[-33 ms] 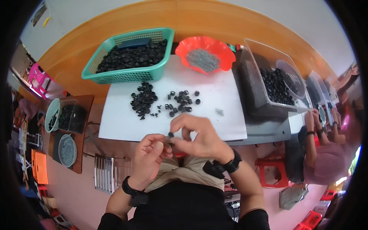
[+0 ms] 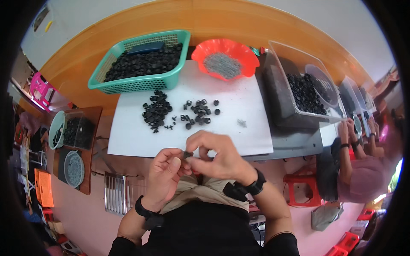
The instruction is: Assembling small black plastic components by hand at a workbench.
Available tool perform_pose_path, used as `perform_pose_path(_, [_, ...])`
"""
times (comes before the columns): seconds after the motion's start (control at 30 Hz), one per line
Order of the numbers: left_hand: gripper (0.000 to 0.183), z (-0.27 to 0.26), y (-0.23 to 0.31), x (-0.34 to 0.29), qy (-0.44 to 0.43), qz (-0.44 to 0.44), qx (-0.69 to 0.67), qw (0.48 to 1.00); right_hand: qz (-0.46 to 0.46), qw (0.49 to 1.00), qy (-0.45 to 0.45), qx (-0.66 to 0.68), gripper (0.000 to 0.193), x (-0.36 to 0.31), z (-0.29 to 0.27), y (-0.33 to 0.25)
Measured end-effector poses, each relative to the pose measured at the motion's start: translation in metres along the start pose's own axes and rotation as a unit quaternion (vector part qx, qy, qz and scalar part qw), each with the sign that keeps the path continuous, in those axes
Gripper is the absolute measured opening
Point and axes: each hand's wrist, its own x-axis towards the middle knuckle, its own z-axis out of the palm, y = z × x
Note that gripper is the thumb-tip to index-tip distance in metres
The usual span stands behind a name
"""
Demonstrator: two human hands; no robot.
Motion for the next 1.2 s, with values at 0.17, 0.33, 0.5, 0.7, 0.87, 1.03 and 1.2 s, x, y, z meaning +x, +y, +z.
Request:
perform_pose_path(0.17, [0.019,0.002,-0.012,0.002,-0.024,-0.048,-0.025,0.998,-0.032,0.998,0.047,0.007,0.023,-0.027,0.008,0.009])
perform_pose_path(0.33, [0.015,-0.002,-0.020,0.005,-0.020,-0.070,-0.028,0.997,-0.002,0.998,0.039,-0.058,0.022,-0.035,-0.013,0.000])
perform_pose_path(0.5, [0.014,-0.001,-0.024,0.009,-0.020,-0.044,-0.013,0.999,0.095,0.940,0.119,-0.305,0.020,-0.034,-0.076,0.013])
perform_pose_path(0.7, [0.015,-0.001,-0.031,0.011,-0.022,-0.052,0.033,0.998,0.137,0.863,0.041,-0.485,0.018,-0.019,-0.103,0.024])
perform_pose_path(0.87, [0.016,-0.001,-0.029,0.012,-0.018,-0.049,0.043,0.998,0.160,0.855,0.009,-0.493,0.014,-0.012,-0.105,0.023])
perform_pose_path(1.03, [0.016,0.000,-0.028,0.011,-0.025,-0.051,0.044,0.997,0.182,0.853,-0.003,-0.489,0.013,-0.009,-0.102,0.022])
perform_pose_path(1.2, [0.015,-0.001,-0.028,0.011,-0.030,-0.047,0.044,0.997,0.167,0.889,0.055,-0.423,0.012,-0.015,-0.105,0.031])
